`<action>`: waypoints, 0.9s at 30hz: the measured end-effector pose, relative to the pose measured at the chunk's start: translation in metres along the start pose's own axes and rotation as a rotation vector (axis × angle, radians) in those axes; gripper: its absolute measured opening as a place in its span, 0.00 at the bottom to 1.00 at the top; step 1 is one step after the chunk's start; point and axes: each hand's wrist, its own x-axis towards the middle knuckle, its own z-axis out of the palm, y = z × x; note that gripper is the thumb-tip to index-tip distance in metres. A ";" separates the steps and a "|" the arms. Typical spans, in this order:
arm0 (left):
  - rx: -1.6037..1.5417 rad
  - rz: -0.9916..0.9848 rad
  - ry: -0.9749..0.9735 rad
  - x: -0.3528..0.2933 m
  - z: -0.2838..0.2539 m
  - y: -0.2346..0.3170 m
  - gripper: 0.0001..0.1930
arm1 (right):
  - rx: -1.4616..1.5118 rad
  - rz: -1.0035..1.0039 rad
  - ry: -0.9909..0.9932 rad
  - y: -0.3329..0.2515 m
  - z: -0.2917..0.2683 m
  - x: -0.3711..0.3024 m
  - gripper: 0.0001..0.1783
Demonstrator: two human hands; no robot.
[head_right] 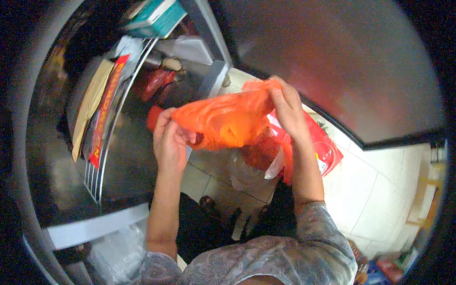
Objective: The person sits on the floor in front of an open freezer and removes several plastic bags. They unfold and fold a yellow cloth bag and a red cloth bag, then place them back into the freezer.
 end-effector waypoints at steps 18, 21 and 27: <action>0.840 1.246 -0.409 -0.006 -0.013 0.001 0.09 | 0.016 -0.007 -0.024 -0.051 0.029 -0.046 0.25; 1.007 1.010 -0.680 -0.006 0.004 -0.024 0.13 | 0.318 0.090 -0.130 -0.055 0.044 -0.043 0.22; 1.767 0.135 -0.780 0.018 -0.026 -0.035 0.23 | 0.173 0.051 -0.096 -0.054 0.020 -0.041 0.16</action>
